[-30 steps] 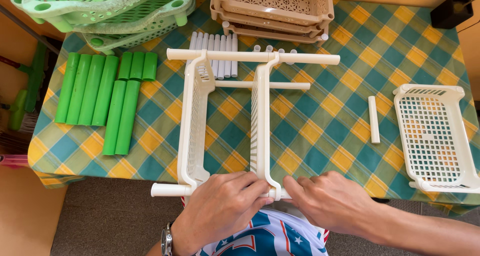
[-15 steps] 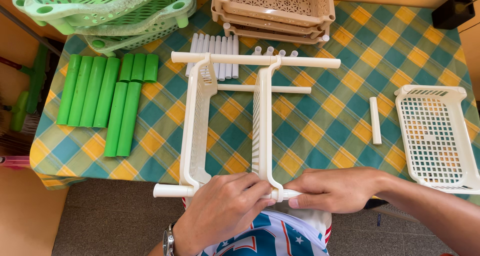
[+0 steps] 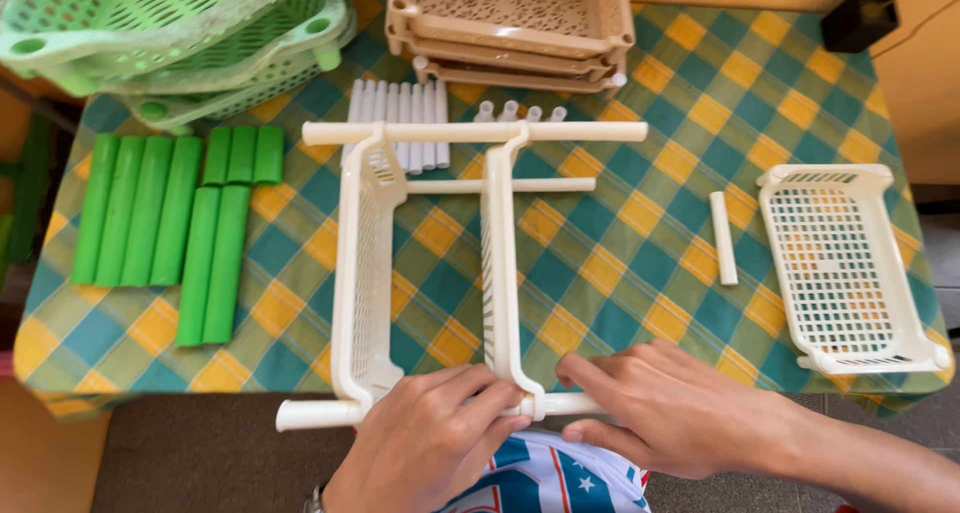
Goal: The person takes apart a small white plastic multi-tier storage rack on a table, separating its baskets, tubes and connectors, then reassembles the frame by pressing the white tubes back into the basket panels and fitting the parts together by hand.
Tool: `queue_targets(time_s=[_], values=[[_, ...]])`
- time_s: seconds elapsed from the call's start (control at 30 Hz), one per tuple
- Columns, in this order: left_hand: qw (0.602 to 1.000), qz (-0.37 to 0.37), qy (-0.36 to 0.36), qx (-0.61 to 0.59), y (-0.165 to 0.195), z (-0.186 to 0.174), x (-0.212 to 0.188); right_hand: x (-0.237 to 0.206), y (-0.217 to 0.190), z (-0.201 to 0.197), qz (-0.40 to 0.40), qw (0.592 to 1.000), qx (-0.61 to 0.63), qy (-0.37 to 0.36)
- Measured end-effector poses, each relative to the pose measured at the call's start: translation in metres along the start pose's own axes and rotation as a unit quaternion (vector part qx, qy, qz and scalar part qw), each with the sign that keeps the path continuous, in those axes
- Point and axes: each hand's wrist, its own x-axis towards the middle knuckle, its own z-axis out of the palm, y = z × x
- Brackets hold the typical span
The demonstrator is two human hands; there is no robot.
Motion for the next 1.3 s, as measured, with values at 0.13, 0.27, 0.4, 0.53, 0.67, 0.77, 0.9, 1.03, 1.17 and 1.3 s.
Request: queue_targets(time_s=[0.13,0.27,0.4,0.53,0.67,0.77,0.9,1.03,1.17,1.3], values=[[1.000,0.009,-0.003,-0.006,-0.007,0.007,0.001,-0.027,0.012,-0.005,-0.036,0.994,-0.023,0.100],[1.000,-0.002,-0.030,-0.011,-0.018,0.016,-0.002,-0.040,0.017,-0.001,-0.028,0.988,-0.019,0.148],[0.999,0.028,-0.020,-0.009,-0.029,0.026,-0.003,-0.043,0.022,0.001,-0.044,0.986,0.026,0.159],[0.999,0.041,-0.033,-0.014,-0.033,0.029,-0.002,-0.041,0.024,0.000,-0.037,0.990,0.055,0.123],[0.999,0.019,-0.026,-0.011,-0.025,0.023,-0.001,-0.034,0.032,-0.006,-0.048,0.992,0.095,0.067],[0.999,-0.004,-0.033,-0.014,-0.017,0.017,0.002,-0.030,0.037,-0.007,-0.070,0.989,0.120,0.053],[0.997,-0.041,-0.059,-0.028,-0.011,0.011,0.004,-0.022,0.048,-0.009,-0.072,0.979,0.191,-0.014],[0.995,-0.048,-0.073,-0.038,-0.010,0.009,0.006,-0.016,0.054,-0.009,-0.116,0.968,0.223,-0.008],[0.996,-0.047,-0.066,-0.034,-0.010,0.009,0.006,-0.015,0.058,-0.008,-0.065,0.963,0.255,-0.059],[0.998,-0.032,-0.055,-0.028,-0.013,0.012,0.004,-0.016,0.068,-0.002,-0.071,0.957,0.269,-0.080]])
